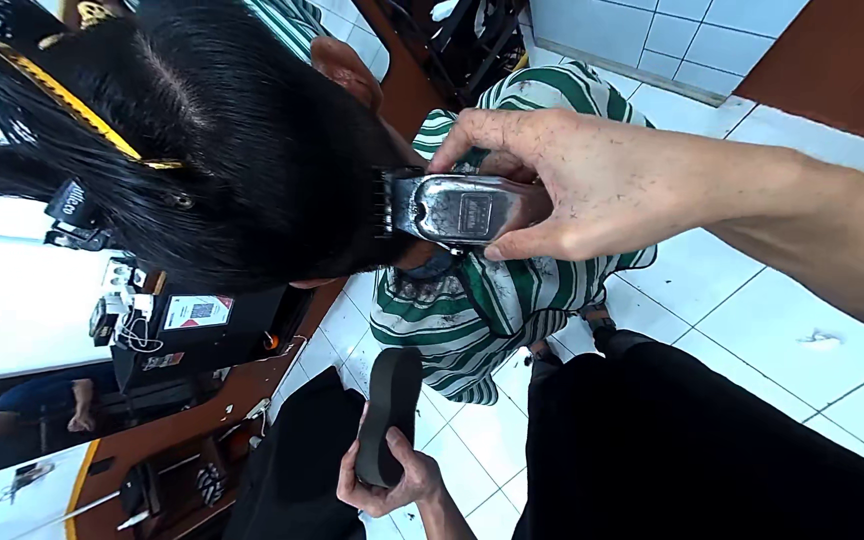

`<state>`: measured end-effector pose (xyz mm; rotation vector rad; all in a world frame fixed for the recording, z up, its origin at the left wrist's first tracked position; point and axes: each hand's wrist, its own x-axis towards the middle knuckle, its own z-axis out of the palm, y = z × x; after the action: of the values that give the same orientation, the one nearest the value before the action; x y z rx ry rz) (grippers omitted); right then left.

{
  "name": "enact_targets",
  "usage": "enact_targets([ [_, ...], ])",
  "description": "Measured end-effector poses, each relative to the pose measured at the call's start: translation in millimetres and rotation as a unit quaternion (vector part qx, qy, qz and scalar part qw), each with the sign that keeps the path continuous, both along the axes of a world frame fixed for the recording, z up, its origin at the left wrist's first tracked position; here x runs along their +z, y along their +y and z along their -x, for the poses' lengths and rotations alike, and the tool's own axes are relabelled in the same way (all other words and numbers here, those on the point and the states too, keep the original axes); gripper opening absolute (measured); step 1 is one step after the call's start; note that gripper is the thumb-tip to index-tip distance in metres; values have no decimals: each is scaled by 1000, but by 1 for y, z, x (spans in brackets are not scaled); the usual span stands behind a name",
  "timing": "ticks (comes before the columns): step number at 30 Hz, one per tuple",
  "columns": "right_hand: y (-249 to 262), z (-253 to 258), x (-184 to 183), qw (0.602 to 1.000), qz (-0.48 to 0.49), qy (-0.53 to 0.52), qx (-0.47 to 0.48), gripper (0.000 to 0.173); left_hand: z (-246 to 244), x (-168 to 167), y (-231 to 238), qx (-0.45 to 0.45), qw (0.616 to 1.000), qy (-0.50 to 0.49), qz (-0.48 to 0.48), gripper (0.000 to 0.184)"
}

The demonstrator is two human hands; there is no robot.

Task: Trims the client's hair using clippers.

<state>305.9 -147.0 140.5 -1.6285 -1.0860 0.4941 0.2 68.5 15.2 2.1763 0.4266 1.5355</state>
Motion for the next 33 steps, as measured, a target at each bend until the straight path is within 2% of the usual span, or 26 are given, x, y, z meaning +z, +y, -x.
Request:
enact_targets([
  [3, 3, 19, 2, 996, -30, -86, -9, 58, -4, 2, 13, -30, 1000, 4, -5, 28],
  [4, 2, 31, -1, 990, -15, -139, -5, 59, -6, 3, 19, -40, 999, 5, -6, 28],
  [6, -6, 57, -16, 971, 79, -225, 33, 63, -5, 7, 32, -52, 999, 9, -6, 29],
  [8, -16, 70, -30, 976, 131, -169, 44, 61, -6, 10, 43, -58, 998, 8, -3, 29],
  [11, -27, 70, -18, 991, 125, -25, -47, 60, -5, 17, 58, -57, 998, 9, -16, 29],
  [13, -29, 60, -10, 989, 111, -21, -91, 57, -7, 20, 64, -63, 998, 6, -21, 30],
  [16, -26, 45, 0, 986, 134, -24, -91, 55, -12, 15, 73, -97, 995, 5, -13, 31],
  [21, -15, 38, 4, 982, 147, 91, -80, 57, -12, 10, 82, -103, 995, 9, -9, 32],
  [24, -11, 41, 4, 983, 132, 93, -86, 56, -12, 8, 86, -99, 995, 7, -1, 31],
  [29, -3, 50, 5, 989, 102, 27, -105, 56, -14, 5, 98, -124, 992, 1, 0, 29],
  [33, 2, 57, 1, 994, 36, 24, -102, 54, -14, 3, 107, -146, 989, 2, -3, 28],
])
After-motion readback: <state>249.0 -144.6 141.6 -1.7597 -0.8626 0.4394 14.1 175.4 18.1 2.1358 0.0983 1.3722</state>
